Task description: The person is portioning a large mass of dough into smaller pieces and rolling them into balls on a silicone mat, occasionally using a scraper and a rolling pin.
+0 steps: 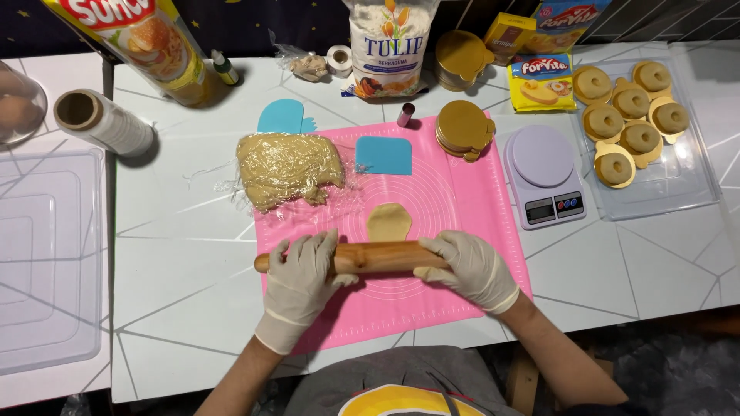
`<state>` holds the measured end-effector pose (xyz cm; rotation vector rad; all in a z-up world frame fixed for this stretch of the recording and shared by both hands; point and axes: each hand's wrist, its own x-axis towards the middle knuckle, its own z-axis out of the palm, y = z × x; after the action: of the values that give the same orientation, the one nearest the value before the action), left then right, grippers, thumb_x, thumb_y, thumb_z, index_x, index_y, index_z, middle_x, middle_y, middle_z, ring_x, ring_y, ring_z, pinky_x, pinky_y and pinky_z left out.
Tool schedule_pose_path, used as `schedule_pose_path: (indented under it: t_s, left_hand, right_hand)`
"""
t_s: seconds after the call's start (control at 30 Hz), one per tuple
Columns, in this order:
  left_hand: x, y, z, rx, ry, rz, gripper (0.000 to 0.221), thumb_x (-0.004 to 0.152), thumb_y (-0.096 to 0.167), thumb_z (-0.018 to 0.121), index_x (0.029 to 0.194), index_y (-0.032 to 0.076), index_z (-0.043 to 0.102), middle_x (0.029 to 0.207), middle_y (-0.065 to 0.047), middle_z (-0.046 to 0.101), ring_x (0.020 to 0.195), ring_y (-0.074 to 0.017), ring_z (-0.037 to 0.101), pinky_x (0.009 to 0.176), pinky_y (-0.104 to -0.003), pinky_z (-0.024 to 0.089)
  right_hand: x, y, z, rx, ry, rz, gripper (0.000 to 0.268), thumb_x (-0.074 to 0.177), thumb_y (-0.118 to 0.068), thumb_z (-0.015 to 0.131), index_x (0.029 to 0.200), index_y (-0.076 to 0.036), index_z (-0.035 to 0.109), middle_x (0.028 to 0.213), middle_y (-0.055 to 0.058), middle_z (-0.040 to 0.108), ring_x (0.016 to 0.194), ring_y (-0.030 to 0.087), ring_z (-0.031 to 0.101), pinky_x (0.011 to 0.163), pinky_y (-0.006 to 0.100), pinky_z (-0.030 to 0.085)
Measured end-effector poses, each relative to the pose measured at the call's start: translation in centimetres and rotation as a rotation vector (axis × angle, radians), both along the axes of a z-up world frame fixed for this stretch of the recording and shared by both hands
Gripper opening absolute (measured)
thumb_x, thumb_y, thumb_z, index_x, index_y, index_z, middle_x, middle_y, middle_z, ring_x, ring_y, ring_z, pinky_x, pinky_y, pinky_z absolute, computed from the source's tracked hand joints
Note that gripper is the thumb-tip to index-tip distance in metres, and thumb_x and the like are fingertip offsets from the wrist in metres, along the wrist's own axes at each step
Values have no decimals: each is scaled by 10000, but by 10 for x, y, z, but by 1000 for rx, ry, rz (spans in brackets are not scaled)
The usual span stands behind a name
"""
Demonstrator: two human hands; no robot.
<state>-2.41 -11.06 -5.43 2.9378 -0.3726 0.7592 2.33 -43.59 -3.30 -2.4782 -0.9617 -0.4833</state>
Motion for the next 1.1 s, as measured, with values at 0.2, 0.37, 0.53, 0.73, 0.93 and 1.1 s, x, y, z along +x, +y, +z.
schedule_pose_path:
  t_s: [0.2,0.37,0.53,0.73,0.93,1.1]
  left_hand:
    - [47,0,-7,-75,18,-45,915,722,699,686,1489,230,514,1279,-25,594,1298,-261,513,1080,-551,345]
    - [91,2,34,187,24,85,766,1012,706,210,1651,289,272,1687,-59,264,1567,-321,104,1199,-634,-83]
    - [116,1,53,-83,321,38,746,1045,578,269,1675,212,112,1737,-115,66,1576,-330,-51,1144,-729,-113]
    - [63,-6,52,-38,285,-44,736,1042,565,221,1666,177,163,1717,-94,203,1572,-307,173,1142,-750,-41]
    - [41,-10,46,4,210,-76,742,1040,566,219,1652,146,201,1701,-92,248,1562,-274,209,1183,-693,-21]
    - [91,-9,44,351,110,152,794,1037,670,177,1677,203,138,1726,-38,163,1579,-225,127,1154,-673,-172]
  right_hand:
    - [66,16,-10,-37,-159,-7,574,1007,-638,387,1302,-212,633,1049,45,604,997,254,659,884,398,545]
    - [111,33,2,-111,-76,-106,400,1041,-552,431,1155,-252,670,975,29,570,949,262,637,839,426,517]
    - [129,56,11,-78,38,-177,413,1089,-468,407,957,-185,678,793,98,606,791,338,657,735,472,528]
    - [68,46,24,-112,-226,-167,295,1057,-322,522,1266,-182,677,1101,72,676,1108,257,670,954,385,529]
    - [59,36,11,-3,-76,-41,452,1069,-330,444,1373,-50,626,1259,174,663,1225,353,629,1067,431,485]
    - [112,48,-1,-21,-207,-146,365,1106,-325,450,1377,-170,640,1236,56,679,1200,266,655,1043,390,491]
